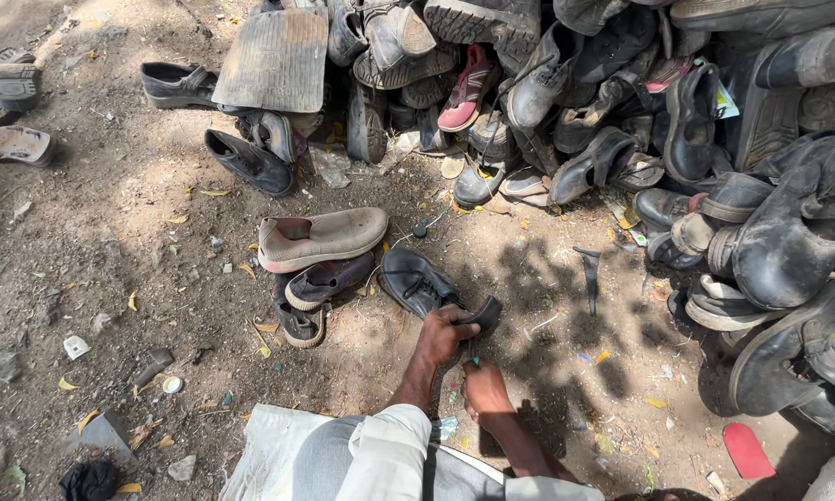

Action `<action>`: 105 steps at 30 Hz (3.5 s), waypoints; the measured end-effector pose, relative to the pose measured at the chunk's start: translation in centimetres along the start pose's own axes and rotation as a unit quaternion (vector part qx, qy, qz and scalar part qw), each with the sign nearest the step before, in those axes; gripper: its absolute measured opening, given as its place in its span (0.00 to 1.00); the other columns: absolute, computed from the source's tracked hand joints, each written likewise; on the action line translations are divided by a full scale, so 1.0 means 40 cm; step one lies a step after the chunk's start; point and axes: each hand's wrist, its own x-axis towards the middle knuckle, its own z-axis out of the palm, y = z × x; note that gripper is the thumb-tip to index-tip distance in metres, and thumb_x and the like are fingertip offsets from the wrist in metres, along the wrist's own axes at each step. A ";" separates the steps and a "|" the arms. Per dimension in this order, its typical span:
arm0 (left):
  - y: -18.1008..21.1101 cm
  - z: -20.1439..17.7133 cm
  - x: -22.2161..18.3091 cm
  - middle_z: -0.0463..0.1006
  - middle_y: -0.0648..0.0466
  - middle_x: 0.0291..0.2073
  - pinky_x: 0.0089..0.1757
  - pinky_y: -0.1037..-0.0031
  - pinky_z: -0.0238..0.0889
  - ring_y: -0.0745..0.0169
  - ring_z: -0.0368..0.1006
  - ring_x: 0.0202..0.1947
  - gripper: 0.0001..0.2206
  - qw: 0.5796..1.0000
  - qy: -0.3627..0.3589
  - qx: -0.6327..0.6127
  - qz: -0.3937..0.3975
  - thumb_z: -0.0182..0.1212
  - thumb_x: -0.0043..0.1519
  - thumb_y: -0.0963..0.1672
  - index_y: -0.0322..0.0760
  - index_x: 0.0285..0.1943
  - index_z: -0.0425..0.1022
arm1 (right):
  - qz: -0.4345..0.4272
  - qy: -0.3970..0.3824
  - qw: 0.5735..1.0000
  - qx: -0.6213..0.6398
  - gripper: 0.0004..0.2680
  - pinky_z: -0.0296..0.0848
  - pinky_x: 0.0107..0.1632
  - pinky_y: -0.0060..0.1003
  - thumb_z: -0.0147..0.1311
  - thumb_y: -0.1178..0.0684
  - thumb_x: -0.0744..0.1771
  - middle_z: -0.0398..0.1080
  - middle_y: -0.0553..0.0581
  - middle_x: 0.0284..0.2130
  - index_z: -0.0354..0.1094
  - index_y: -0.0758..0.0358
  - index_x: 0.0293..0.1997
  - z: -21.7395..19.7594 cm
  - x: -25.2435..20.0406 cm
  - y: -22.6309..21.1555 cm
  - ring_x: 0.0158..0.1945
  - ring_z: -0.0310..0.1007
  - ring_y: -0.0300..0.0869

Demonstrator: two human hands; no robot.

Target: The person uses a sharp tool to scrape and cut parts of old shoes from a pile, working on individual shoes by hand while sitting.

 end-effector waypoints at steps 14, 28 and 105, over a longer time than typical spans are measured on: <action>-0.007 -0.008 -0.019 0.79 0.55 0.33 0.39 0.70 0.70 0.62 0.76 0.33 0.08 0.999 0.026 -0.042 -0.018 0.70 0.55 0.40 0.31 0.41 0.85 | -0.024 0.044 0.997 -0.065 0.12 0.67 0.38 0.52 0.43 0.48 0.72 0.74 0.68 0.33 0.69 0.68 0.46 0.042 0.033 -0.008 0.33 0.71 0.59; -0.051 0.000 0.022 0.83 0.53 0.32 0.38 0.74 0.71 0.66 0.76 0.32 0.08 0.985 0.072 -0.155 -0.037 0.70 0.57 0.40 0.28 0.42 0.84 | 0.018 0.007 0.999 0.025 0.10 0.56 0.18 0.44 0.42 0.47 0.71 0.62 0.56 0.21 0.63 0.64 0.45 0.080 -0.058 -0.078 0.16 0.58 0.44; 0.004 0.112 -0.010 0.80 0.55 0.25 0.32 0.72 0.66 0.70 0.71 0.27 0.05 0.986 0.134 -0.073 0.066 0.68 0.59 0.41 0.32 0.36 0.82 | -0.079 0.007 0.983 -0.165 0.17 0.69 0.28 0.51 0.42 0.44 0.72 0.67 0.69 0.17 0.69 0.69 0.35 -0.046 -0.144 0.150 0.19 0.71 0.56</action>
